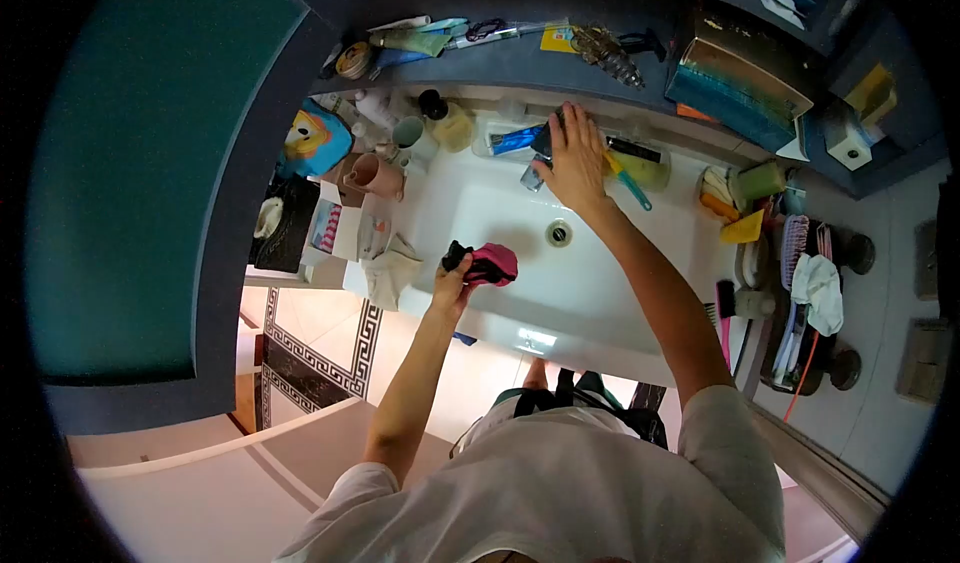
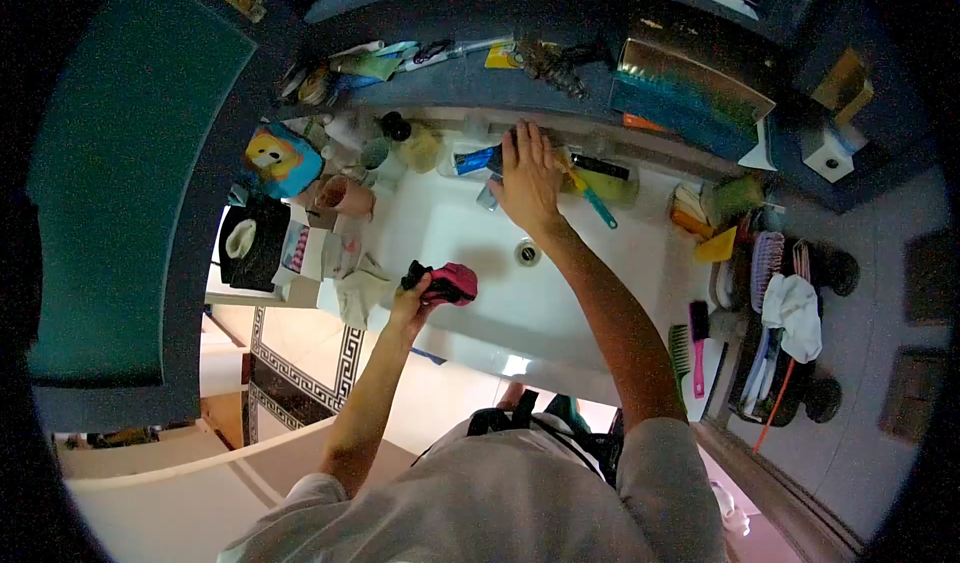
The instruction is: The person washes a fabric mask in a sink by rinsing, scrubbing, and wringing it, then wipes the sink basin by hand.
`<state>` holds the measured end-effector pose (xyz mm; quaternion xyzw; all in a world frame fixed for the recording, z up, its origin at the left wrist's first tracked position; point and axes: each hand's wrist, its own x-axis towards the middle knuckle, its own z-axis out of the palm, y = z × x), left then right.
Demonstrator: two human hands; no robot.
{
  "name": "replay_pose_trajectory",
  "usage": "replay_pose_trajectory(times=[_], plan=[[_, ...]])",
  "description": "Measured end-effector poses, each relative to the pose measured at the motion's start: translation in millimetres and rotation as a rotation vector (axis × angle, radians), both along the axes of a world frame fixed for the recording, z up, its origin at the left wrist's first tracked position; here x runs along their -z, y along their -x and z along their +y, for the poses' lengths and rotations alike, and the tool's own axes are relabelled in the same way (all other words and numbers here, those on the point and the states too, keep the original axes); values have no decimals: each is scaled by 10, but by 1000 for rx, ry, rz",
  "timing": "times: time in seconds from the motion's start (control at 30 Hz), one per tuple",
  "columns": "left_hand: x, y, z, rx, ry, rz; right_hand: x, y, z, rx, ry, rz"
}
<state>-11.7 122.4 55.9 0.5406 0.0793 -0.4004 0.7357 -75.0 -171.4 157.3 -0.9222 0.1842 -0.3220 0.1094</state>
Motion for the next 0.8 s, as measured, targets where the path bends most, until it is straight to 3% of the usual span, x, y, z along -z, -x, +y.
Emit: replay_pose_trajectory(times=[0.1, 0.13, 0.47, 0.6, 0.67, 0.73, 0.8], plan=[[-58, -4, -252, 70, -42, -59, 196, -236, -164, 108, 342, 363], [-73, -2, -344, 68, -84, -53, 238, -252, -173, 119, 390, 322], [73, -200, -1273, 218, -64, -149, 213, -290, -343, 75, 273, 427], [65, -188, -1505, 291, -143, -205, 85, 28, -229, -11, -154, 5], [98, -221, -1569, 341, -143, -233, 204, 321, -132, -24, -244, -109], [185, -262, -1592, 385, -123, -247, 560, 543, 150, 107, -557, 78], [134, -274, -1617, 457, -17, -211, 1346, 548, 379, 7, -773, -37]])
